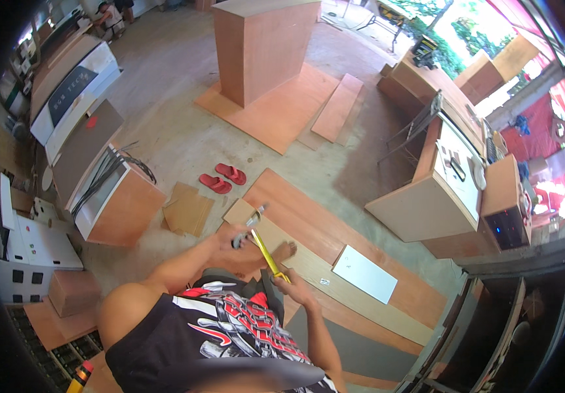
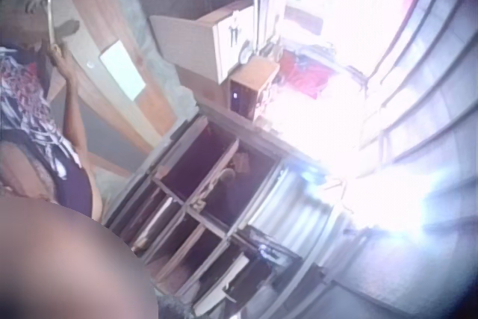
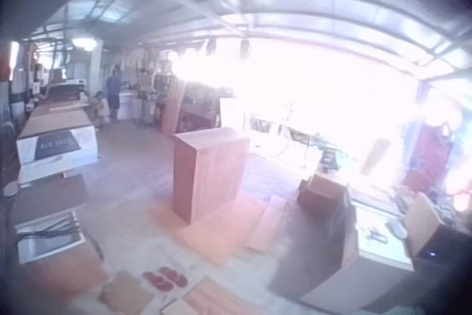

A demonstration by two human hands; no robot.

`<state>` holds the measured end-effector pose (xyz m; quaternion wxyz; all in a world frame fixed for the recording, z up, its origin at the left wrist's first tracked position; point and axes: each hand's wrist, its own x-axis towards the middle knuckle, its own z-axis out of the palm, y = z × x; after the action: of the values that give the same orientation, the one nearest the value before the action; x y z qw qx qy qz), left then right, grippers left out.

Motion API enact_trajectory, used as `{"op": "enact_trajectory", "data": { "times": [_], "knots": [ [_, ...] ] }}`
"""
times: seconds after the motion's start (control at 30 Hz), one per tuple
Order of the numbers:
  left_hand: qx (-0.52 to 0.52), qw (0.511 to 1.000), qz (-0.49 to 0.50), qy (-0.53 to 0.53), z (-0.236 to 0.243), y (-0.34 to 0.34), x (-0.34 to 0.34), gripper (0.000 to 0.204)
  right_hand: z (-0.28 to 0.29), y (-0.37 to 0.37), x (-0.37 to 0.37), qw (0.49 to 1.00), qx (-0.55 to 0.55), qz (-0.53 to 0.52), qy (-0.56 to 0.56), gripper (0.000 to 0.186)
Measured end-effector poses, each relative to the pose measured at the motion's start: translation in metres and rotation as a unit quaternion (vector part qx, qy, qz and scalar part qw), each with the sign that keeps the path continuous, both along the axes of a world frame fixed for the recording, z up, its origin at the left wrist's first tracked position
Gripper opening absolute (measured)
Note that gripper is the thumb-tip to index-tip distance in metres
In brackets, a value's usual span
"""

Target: The person measures and marks a large board with a tape measure and pencil, then uses a straightedge and utility knife to score and cut the board. They handle multiple boards and tools while working on the workshop floor.

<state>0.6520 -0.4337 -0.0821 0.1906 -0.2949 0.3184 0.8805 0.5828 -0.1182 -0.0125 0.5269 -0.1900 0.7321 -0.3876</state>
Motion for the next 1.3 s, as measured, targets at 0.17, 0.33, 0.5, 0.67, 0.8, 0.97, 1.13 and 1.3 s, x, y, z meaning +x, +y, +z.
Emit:
{"op": "enact_trajectory", "data": {
  "times": [0.17,0.33,0.5,0.67,0.8,0.97,1.13,1.3],
  "knots": [
    [-0.095,0.977,0.184,0.058,0.004,-0.131,-0.028,0.025,-0.014,0.027,-0.112,0.999,-0.004,0.050,-0.003,0.052],
    [-0.228,0.899,0.371,-0.045,0.051,-0.249,-0.029,0.027,0.013,0.057,-0.282,0.966,0.100,0.214,0.102,0.062],
    [-0.311,0.819,0.465,-0.132,0.076,-0.323,-0.029,0.029,0.058,0.044,-0.426,0.933,0.114,0.263,0.218,0.064],
    [-0.380,0.759,0.493,-0.192,0.021,-0.348,-0.049,0.036,0.086,-0.038,-0.516,0.954,0.089,0.239,0.159,0.058],
    [-0.544,0.615,0.444,-0.361,-0.029,-0.311,-0.095,0.049,0.090,-0.111,-0.556,0.940,0.088,0.268,0.194,0.056],
    [-0.697,0.602,0.295,-0.253,-0.047,-0.219,-0.223,0.041,0.055,-0.228,-0.563,0.911,0.174,0.294,0.230,0.055],
    [-0.682,0.707,0.189,0.028,-0.026,-0.224,-0.375,0.030,0.022,-0.368,-0.552,0.866,0.221,0.382,0.237,0.056],
    [-0.597,0.799,0.039,0.057,-0.011,-0.287,-0.446,0.030,0.038,-0.465,-0.578,0.895,0.184,0.359,0.192,0.053]
  ]
}}
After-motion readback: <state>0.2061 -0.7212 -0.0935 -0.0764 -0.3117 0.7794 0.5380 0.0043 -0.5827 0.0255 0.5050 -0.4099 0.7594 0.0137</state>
